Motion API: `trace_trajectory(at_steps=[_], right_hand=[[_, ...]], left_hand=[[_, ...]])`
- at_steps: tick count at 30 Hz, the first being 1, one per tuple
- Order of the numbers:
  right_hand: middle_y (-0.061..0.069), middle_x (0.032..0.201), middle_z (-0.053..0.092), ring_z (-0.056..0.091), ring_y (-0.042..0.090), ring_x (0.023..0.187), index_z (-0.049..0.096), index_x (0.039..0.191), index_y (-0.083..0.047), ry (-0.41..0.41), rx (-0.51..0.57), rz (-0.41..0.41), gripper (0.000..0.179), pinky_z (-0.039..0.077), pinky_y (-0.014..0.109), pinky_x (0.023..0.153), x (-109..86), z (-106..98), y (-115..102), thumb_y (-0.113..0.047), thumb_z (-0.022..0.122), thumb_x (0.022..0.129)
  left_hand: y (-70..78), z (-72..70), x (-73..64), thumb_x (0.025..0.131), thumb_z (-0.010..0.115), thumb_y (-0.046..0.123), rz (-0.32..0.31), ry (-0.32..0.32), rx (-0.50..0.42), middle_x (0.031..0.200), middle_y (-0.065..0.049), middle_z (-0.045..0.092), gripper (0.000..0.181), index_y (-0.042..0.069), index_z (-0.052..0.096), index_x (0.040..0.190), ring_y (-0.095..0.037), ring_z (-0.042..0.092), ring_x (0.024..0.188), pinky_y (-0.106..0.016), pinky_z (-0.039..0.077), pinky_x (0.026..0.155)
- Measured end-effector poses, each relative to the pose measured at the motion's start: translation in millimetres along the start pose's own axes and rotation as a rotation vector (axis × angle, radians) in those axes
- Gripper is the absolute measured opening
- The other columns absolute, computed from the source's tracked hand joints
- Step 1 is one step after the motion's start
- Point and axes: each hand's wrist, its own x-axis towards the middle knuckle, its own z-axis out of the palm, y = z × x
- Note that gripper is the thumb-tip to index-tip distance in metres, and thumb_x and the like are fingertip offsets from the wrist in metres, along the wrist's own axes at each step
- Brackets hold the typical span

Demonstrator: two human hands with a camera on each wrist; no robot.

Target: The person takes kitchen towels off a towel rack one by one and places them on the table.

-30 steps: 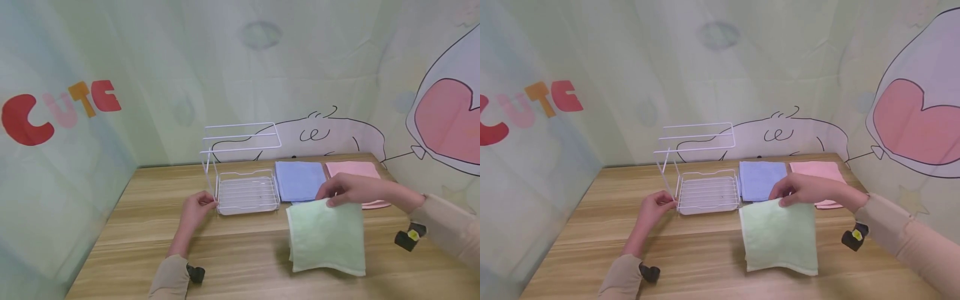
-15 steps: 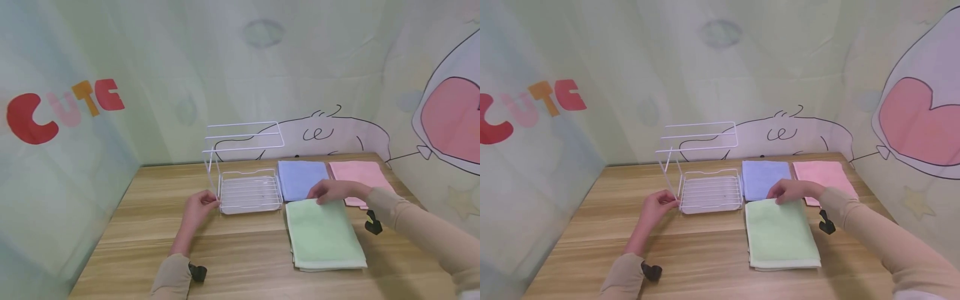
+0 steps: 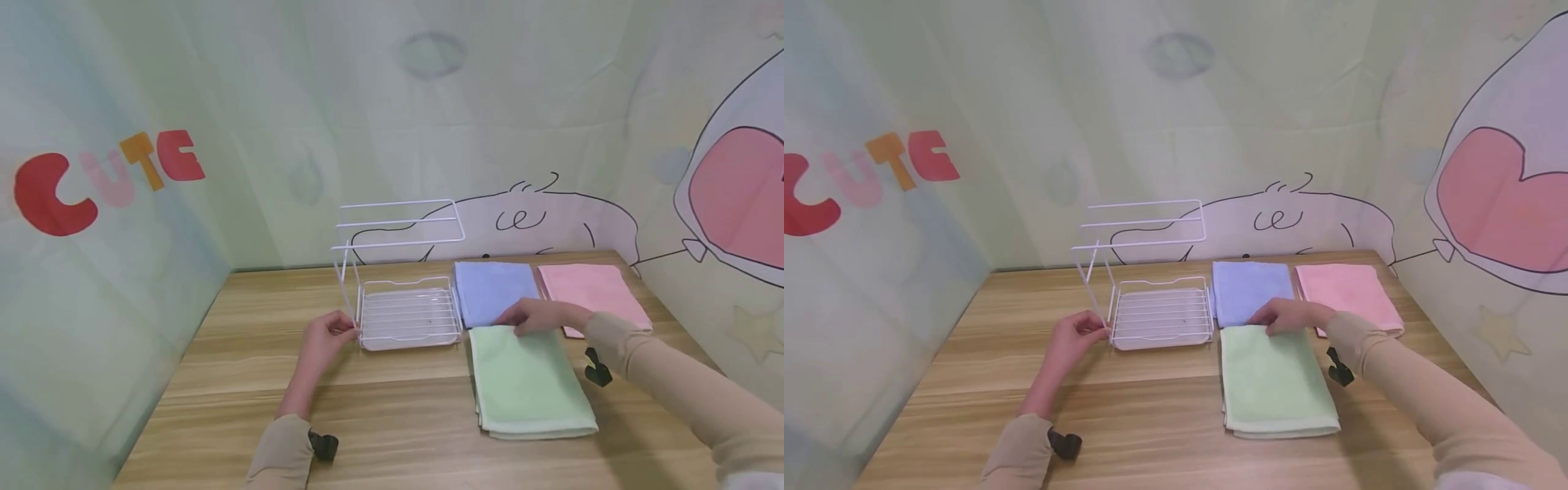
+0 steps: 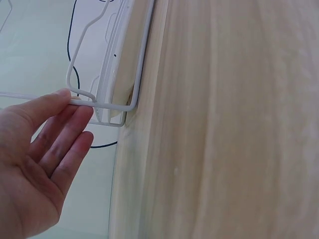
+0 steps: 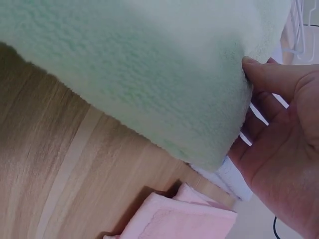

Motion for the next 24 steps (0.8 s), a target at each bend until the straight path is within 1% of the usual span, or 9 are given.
trace_trajectory(at_steps=[3, 5, 7, 11, 17, 20, 22, 24], right_hand=[[0.009, 0.127, 0.067, 0.06, 0.016, 0.105, 0.059, 0.136, -0.011, 0.001, -0.005, 0.016, 0.043, 0.052, 0.038, 0.094, 3.4, -1, 2, -0.009, 0.06, 0.092], [0.007, 0.122, 0.068, 0.059, 0.014, 0.101, 0.059, 0.136, -0.014, -0.002, -0.01, 0.02, 0.044, 0.052, 0.034, 0.089, 5.5, -1, 4, -0.01, 0.061, 0.092], [0.004, 0.115, 0.069, 0.059, 0.013, 0.096, 0.06, 0.135, -0.016, -0.001, -0.005, 0.036, 0.043, 0.051, 0.031, 0.085, 7.1, -2, 5, -0.01, 0.061, 0.093], [0.0, 0.103, 0.069, 0.058, 0.012, 0.089, 0.062, 0.132, -0.016, 0.016, -0.016, 0.034, 0.042, 0.049, 0.028, 0.079, 8.3, -3, 8, -0.009, 0.063, 0.091], [0.0, 0.096, 0.069, 0.057, 0.011, 0.083, 0.064, 0.13, -0.016, 0.042, -0.019, 0.02, 0.041, 0.048, 0.026, 0.075, 8.3, -4, 11, -0.006, 0.063, 0.09], [0.001, 0.102, 0.071, 0.06, 0.011, 0.087, 0.066, 0.127, -0.014, 0.061, -0.016, 0.005, 0.038, 0.052, 0.028, 0.08, 8.7, -4, 13, -0.006, 0.063, 0.09], [0.004, 0.109, 0.073, 0.064, 0.013, 0.095, 0.067, 0.125, -0.013, 0.068, -0.008, 0.002, 0.036, 0.055, 0.034, 0.087, 8.7, -4, 13, -0.006, 0.063, 0.09], [0.006, 0.116, 0.073, 0.066, 0.017, 0.104, 0.068, 0.124, -0.011, 0.068, 0.01, -0.001, 0.034, 0.055, 0.04, 0.096, 8.7, -4, 13, -0.006, 0.063, 0.091]], left_hand=[[-0.4, 0.0, 0.3, 0.08, 0.08, 0.01, -0.009, 0.0, -0.004, 0.089, -0.01, 0.076, 0.011, 0.007, 0.07, 0.084, -0.014, 0.069, 0.077, -0.028, 0.059, 0.073], [-0.8, -0.1, 0.0, 0.08, 0.08, 0.009, -0.016, 0.001, -0.004, 0.089, -0.011, 0.076, 0.012, 0.006, 0.07, 0.085, -0.014, 0.069, 0.077, -0.028, 0.059, 0.073], [-1.1, -0.3, -0.8, 0.08, 0.08, 0.009, -0.023, 0.0, -0.006, 0.089, -0.011, 0.076, 0.012, 0.006, 0.07, 0.085, -0.015, 0.069, 0.077, -0.028, 0.06, 0.074], [-0.6, -0.3, -2.2, 0.081, 0.08, 0.01, -0.026, -0.001, -0.006, 0.09, -0.011, 0.076, 0.011, 0.007, 0.07, 0.085, -0.015, 0.07, 0.078, -0.029, 0.06, 0.075], [-0.6, 0.5, -2.9, 0.08, 0.08, 0.008, -0.022, -0.004, -0.007, 0.089, -0.011, 0.076, 0.011, 0.006, 0.07, 0.084, -0.015, 0.07, 0.077, -0.03, 0.06, 0.075], [-0.8, 1.0, -2.2, 0.079, 0.08, 0.008, -0.019, -0.002, -0.015, 0.089, -0.011, 0.077, 0.011, 0.006, 0.07, 0.084, -0.014, 0.07, 0.077, -0.029, 0.06, 0.074], [-1.0, 0.8, -1.5, 0.079, 0.08, 0.008, -0.013, -0.001, -0.018, 0.089, -0.011, 0.077, 0.011, 0.006, 0.07, 0.084, -0.014, 0.07, 0.076, -0.026, 0.059, 0.073], [-1.3, 0.6, -0.8, 0.08, 0.08, 0.008, -0.007, 0.0, -0.022, 0.089, -0.011, 0.077, 0.011, 0.006, 0.07, 0.084, -0.013, 0.069, 0.075, -0.024, 0.059, 0.072]])
